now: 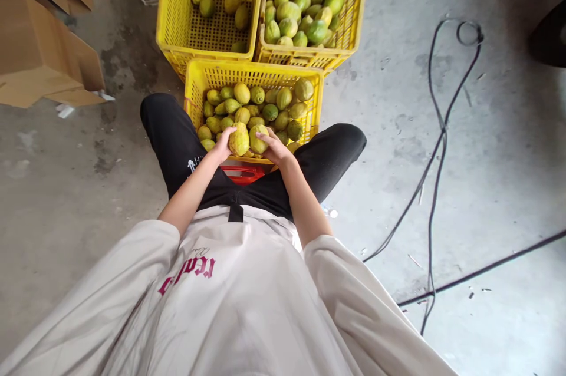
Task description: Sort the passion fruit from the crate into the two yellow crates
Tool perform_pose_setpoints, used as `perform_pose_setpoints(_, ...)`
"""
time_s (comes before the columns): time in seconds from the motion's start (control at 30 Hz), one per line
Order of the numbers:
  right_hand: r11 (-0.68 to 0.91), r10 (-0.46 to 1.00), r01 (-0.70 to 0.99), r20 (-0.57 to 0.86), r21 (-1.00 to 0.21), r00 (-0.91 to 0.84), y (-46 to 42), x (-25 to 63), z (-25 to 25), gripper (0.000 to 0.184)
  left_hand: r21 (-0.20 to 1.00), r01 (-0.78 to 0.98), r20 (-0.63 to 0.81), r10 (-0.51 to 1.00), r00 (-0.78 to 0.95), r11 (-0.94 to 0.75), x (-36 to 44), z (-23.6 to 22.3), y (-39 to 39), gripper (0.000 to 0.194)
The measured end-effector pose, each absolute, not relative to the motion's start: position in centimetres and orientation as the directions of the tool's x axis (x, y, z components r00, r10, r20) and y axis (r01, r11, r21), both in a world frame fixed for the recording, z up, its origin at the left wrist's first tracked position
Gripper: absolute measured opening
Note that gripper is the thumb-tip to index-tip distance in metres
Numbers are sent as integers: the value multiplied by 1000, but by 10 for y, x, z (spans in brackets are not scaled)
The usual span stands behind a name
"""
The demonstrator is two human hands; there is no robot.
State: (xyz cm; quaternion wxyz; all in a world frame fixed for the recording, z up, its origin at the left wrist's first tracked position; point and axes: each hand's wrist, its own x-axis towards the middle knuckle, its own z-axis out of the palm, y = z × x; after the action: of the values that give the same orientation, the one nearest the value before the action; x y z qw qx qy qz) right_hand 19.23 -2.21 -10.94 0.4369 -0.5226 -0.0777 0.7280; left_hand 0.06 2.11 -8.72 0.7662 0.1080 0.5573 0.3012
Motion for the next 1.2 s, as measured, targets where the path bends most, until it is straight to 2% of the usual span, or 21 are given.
perform_pose_setpoints(0.1, -617, 692, -561, -720, -552, -53, -19, 195, -109, 40, 450, -374, -831, 534, 156, 811, 3, -83, 23, 30)
perform_pose_setpoints(0.17, -611, 689, -580, -723, -538, -55, -16, 197, -109, 33, 463, -372, -833, 539, 128, 804, 5, -79, 23, 26)
perform_pose_setpoints(0.27, -580, 704, -618, -708, -531, -52, -13, 199, -110, 37, 506, -357, -806, 578, 127, 785, 6, -74, 22, 11)
perform_pose_setpoints(0.37, -562, 728, -619, -684, -549, -54, -13, 198, -111, 43, 536, -358, -771, 616, 162, 764, 4, -73, 22, 10)
perform_pose_setpoints(0.53, -554, 775, -582, -625, -596, -98, -18, 195, -116, 45, 552, -400, -758, 641, 125, 731, 0, -74, 22, 24)
perform_pose_setpoints(0.67, -526, 798, -581, -598, -621, -83, -20, 197, -130, 46, 558, -332, -761, 628, 162, 761, 0, -75, 19, 42)
perform_pose_setpoints(0.8, -513, 806, -573, -589, -639, -65, -23, 201, -148, 66, 587, -266, -753, 636, 168, 765, 1, -76, 18, 56)
perform_pose_setpoints(0.9, -509, 812, -558, -581, -655, -58, -24, 202, -155, 78, 597, -275, -738, 650, 178, 754, 2, -79, 20, 41)
perform_pose_setpoints(1.0, -526, 802, -527, -596, -667, -46, -23, 201, -154, 80, 539, -340, -763, 618, 189, 770, 1, -82, 23, 22)
perform_pose_setpoints(1.1, -539, 791, -511, -611, -669, -34, -22, 202, -148, 81, 487, -381, -781, 587, 213, 786, 0, -85, 25, 21)
perform_pose_setpoints(1.2, -563, 762, -520, -647, -643, -25, -19, 205, -141, 68, 532, -344, -767, 612, 192, 774, -1, -86, 25, 25)
